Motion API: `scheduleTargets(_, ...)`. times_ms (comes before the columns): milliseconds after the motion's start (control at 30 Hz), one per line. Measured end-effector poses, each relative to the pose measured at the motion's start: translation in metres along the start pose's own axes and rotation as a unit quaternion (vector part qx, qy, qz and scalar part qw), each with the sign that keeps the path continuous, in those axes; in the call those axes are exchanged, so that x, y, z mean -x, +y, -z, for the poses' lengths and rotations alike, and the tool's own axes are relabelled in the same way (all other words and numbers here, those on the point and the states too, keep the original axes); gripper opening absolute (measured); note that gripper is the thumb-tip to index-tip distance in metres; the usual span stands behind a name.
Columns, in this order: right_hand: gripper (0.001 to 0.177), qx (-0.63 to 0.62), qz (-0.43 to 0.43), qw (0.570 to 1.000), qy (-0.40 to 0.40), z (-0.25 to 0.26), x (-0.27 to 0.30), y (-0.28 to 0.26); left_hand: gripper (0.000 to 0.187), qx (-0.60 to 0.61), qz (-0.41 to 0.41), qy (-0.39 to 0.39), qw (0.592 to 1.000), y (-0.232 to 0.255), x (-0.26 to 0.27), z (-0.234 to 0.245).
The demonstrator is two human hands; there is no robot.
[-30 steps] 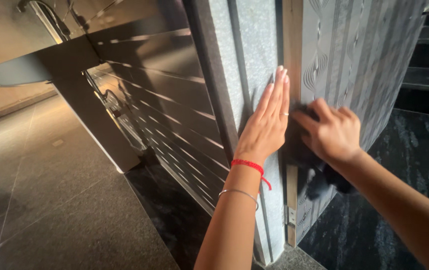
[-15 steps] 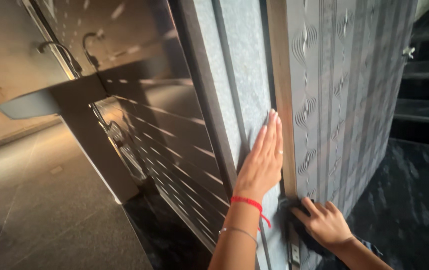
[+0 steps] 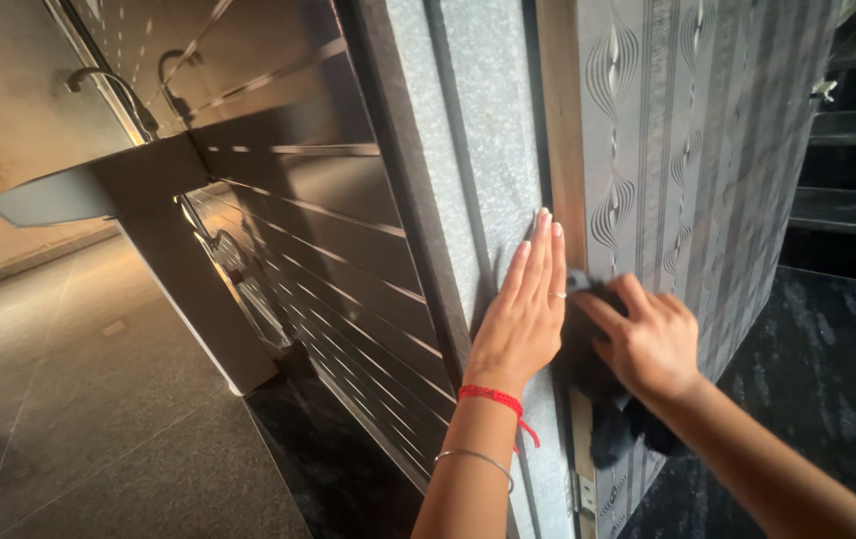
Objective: The person wipes the vertical edge and surface of a dark patterned door using a dark cloth. The person moves the cloth up and down along the door frame and then across the door surface.
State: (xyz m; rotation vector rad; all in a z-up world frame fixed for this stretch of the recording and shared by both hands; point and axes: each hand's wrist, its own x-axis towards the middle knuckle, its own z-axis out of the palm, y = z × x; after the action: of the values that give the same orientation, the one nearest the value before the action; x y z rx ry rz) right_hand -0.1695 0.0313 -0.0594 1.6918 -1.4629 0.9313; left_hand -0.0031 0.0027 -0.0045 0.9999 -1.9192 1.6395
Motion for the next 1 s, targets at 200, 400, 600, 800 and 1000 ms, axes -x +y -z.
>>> scheduleTargets(200, 0.066, -0.014, -0.012, 0.996, -0.089, -0.033, 0.058, -0.008, 0.064, -0.016, -0.015, -0.011, 1.000, -0.004, -0.002, 0.006)
scheduleTargets(400, 0.067, -0.003, 0.034, 0.984, -0.173, -0.052, 0.112, -0.009, 0.063, -0.016, -0.012, -0.011, 1.000, -0.001, 0.003, 0.005)
scheduleTargets(600, 0.060, 0.030, 0.039, 0.994, -0.102, -0.023, 0.068, -0.006, 0.063, 0.017, 0.004, 0.013, 1.000, 0.003, 0.005, -0.001)
scheduleTargets(800, 0.052, 0.028, 0.037, 0.997, 0.065, 0.012, -0.022, 0.009, 0.064, 0.044, 0.017, 0.023, 0.999, 0.003, 0.006, 0.000)
scheduleTargets(1000, 0.059, 0.016, 0.050, 0.998, -0.018, 0.000, 0.007, 0.005, 0.065, 0.076, 0.020, 0.028, 0.997, 0.004, 0.005, -0.004)
